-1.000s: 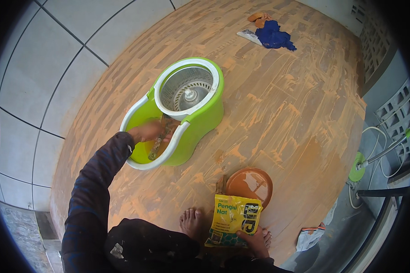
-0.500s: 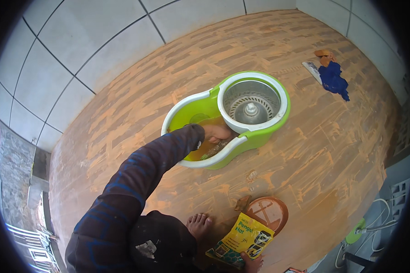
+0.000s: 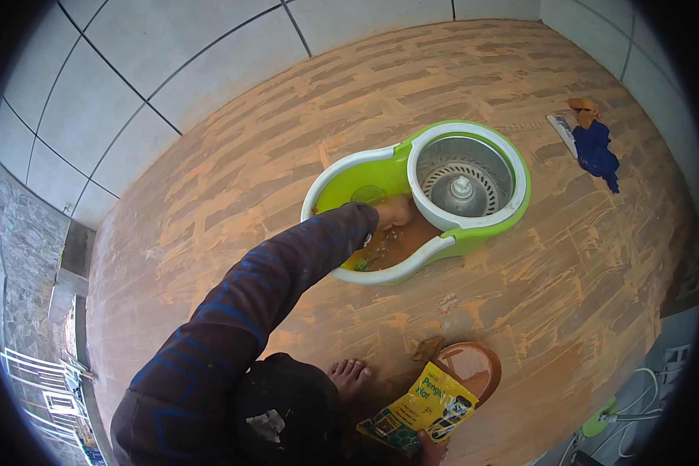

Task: The person pours grout powder from a bag into a bowl containing liquid, stirs the mixture using a putty knife, and spreads the paste into the gaps of a tiled floor using a putty knife and a small block of wood while occasionally wiping the area with a cloth.

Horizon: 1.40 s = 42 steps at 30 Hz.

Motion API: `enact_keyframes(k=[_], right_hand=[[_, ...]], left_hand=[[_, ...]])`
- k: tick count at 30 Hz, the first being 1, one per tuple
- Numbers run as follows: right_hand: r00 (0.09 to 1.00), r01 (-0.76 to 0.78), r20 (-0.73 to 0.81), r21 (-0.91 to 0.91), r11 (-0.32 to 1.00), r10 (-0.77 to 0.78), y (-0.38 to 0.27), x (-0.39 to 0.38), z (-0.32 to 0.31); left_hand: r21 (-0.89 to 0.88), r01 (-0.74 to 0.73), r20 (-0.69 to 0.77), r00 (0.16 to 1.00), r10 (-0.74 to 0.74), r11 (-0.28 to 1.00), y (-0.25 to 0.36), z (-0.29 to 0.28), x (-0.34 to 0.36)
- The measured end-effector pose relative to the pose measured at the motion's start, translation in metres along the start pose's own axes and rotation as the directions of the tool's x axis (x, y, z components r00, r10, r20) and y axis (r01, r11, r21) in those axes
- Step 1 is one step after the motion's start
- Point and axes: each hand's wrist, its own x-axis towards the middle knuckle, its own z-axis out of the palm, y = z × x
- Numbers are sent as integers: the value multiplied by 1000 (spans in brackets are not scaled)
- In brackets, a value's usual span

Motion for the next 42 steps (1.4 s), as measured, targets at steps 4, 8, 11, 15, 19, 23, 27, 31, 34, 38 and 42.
enact_keyframes(k=[4,8,11,15,19,23,27,31,34,38,42], right_hand=[[1000,2,-3,20,1000,-2,-1,-4,-1],[996,58,-74,52,997,-54,-10,-10,-10],[998,34,-54,130,991,-27,22,-12,6],[960,46,-269,-146,988,-84,57,0,-18],[993,60,-105,33,998,-56,-11,-13,2],[1000,18,-14,-66,998,-19,-36,-25,9],[997,57,-42,-51,997,-60,-25,-17,1],[981,142,120,73,987,-150,-41,-17,-4],[987,139,66,79,987,-145,-35,-38,-11],[971,217,86,86,972,-224,-13,-24,-1],[939,285,135,206,936,-316,-20,-37,-3]], left_hand=[[-239,-46,-93,995,24,970,4,6,-3],[-592,286,435,900,1,754,82,-2,-51],[-459,531,687,720,-94,713,21,-35,-49],[-388,396,779,623,67,832,19,-62,-82],[-111,216,581,806,-114,970,80,-96,-115],[197,56,567,808,-160,979,81,-136,-126],[486,-124,494,856,-155,865,112,-152,-158],[401,-88,482,867,-129,912,107,-194,-140],[433,-58,445,881,-158,899,107,-180,-119],[443,-58,369,921,-123,895,104,-215,-122],[68,-424,467,813,346,903,143,-223,-164]])
